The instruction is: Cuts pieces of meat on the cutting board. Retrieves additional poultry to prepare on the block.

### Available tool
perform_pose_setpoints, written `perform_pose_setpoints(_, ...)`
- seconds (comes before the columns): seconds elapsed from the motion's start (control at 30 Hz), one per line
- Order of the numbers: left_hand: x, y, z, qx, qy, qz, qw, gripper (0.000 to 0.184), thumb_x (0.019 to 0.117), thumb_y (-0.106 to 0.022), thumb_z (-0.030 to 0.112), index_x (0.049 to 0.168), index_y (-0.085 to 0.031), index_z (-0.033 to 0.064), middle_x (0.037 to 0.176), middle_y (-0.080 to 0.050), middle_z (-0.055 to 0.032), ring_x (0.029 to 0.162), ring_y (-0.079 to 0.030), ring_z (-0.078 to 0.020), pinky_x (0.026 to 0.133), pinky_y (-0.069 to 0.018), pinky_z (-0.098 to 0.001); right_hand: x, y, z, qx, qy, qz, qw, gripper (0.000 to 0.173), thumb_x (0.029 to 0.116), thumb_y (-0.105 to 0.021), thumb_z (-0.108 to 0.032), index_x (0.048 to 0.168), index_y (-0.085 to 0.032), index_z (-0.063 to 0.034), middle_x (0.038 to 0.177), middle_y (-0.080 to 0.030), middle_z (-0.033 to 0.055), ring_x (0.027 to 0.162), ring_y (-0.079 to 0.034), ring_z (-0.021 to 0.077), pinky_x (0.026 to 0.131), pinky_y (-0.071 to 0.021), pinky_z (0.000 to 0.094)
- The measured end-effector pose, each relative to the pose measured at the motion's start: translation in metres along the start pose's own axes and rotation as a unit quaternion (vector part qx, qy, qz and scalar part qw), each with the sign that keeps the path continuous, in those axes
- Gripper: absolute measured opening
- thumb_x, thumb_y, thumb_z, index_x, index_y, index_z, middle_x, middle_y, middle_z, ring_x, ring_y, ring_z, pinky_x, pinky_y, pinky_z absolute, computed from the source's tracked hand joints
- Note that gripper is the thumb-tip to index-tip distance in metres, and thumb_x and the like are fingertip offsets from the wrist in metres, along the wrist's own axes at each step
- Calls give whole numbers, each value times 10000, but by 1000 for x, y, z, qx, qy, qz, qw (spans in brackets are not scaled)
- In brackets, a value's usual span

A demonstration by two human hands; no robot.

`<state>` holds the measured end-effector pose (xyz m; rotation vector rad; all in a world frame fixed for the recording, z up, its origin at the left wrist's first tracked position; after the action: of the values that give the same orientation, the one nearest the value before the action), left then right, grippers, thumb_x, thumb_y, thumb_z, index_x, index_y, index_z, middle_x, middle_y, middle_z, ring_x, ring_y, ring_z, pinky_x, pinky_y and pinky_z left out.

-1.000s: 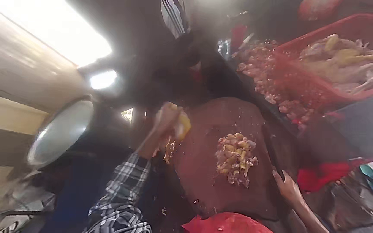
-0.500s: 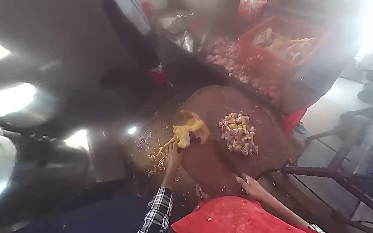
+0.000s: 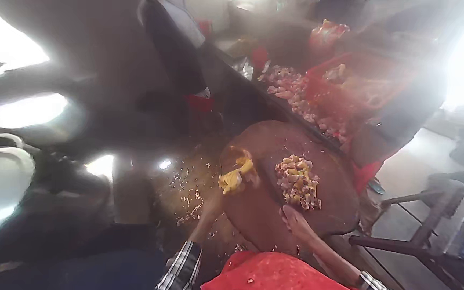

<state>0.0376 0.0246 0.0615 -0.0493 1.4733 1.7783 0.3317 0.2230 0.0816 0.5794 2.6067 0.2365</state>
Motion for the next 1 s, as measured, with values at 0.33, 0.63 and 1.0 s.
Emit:
perform_pose_setpoints(0.33, -76, -69, 10, -1, 93, -38, 995, 422, 1062, -443, 428, 1463, -497, 310, 1169, -732, -129, 1050, -715, -378, 864, -564, -638, 7, 1, -175, 25, 422, -26, 906, 822, 993, -211, -757, 1116, -604, -45, 806, -583, 2, 707, -574, 54, 645, -535, 265)
perform_pose_setpoints(0.63, -72, -71, -31, -23, 43, -58, 997, 457, 1029, -540, 429, 1473, -495, 332, 1171, -735, -108, 1042, -720, -360, 870, -567, -643, 48, -38, -17, -166, -88, -124, 974, 721, 1058, -211, -650, 1224, -633, -89, 1014, -670, 152, 931, -670, 299, 851, -540, 550)
perform_pose_setpoints(1.0, -47, -68, -84, -533, -84, -303, 786, 257, 907, -735, 307, 1087, -621, 163, 681, -545, 39, 546, -495, -71, 507, -437, -257, 42, -62, 35, -36, -179, -88, 979, 687, 1061, -219, -652, 1096, -607, -86, 769, -555, 70, 595, -538, 215, 560, -500, 429)
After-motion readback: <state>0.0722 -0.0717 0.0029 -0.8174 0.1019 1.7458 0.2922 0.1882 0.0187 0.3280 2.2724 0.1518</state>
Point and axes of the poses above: each hand's wrist, its own x-axis towards the middle knuckle, its own y-axis out of the back of the hand, z = x × y, the point moved 2 cm from there along x, towards the middle knuckle
